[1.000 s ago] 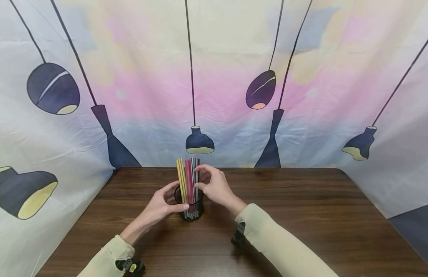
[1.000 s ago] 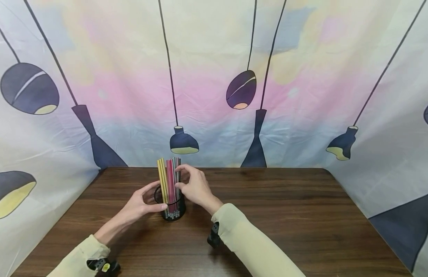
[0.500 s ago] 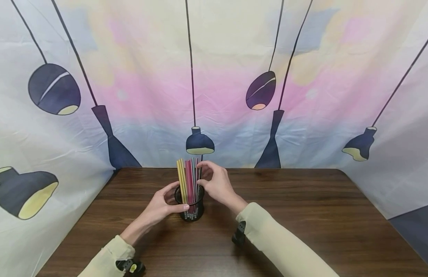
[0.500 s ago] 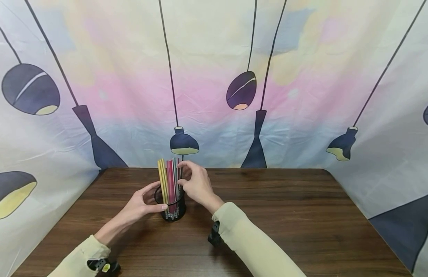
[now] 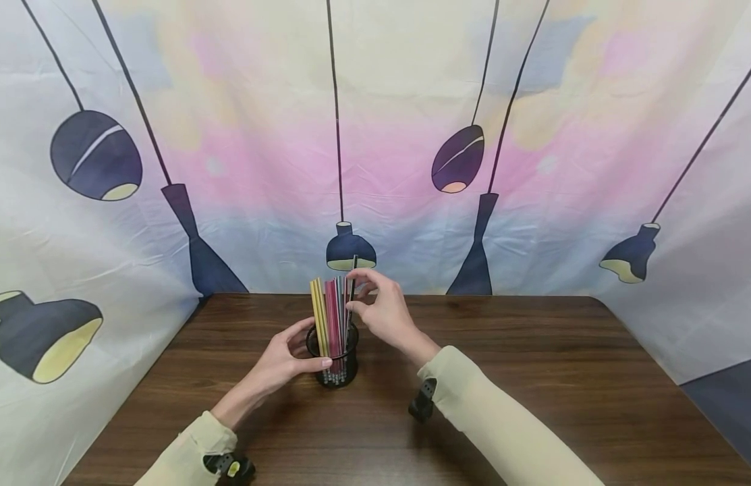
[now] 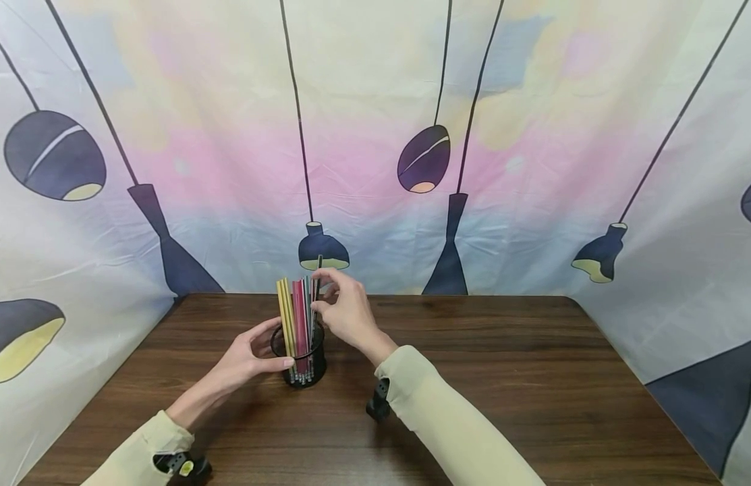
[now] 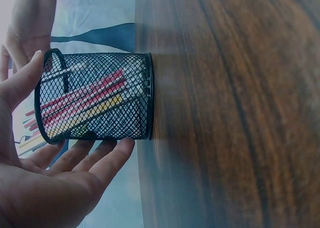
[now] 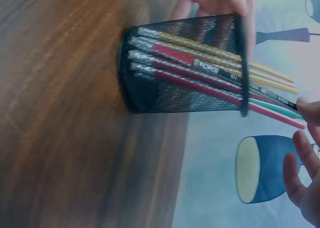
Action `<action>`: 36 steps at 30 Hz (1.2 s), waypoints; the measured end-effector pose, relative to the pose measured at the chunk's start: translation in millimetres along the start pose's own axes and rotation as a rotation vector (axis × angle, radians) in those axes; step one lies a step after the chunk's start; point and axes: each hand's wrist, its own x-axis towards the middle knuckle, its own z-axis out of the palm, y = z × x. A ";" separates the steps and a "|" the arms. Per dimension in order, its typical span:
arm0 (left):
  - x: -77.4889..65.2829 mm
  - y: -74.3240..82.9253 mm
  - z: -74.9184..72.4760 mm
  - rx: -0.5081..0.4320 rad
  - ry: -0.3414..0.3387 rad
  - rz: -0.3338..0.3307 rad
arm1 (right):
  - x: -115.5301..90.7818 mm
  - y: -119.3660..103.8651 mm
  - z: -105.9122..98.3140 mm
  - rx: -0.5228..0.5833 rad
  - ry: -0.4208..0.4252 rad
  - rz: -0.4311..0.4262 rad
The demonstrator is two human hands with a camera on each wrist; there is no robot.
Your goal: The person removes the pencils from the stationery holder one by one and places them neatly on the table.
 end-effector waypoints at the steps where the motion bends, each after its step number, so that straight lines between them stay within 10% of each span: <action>1: 0.2 -0.1 -0.1 0.001 -0.001 0.000 | 0.9 -2.0 -1.5 0.006 0.001 -0.005; 16: -0.6 0.0 0.5 0.002 0.002 -0.024 | 13.1 -33.1 -29.7 0.066 0.009 -0.042; 36: -0.9 1.0 -0.8 0.018 0.004 -0.014 | -4.1 -2.8 -66.5 -0.031 -0.116 0.077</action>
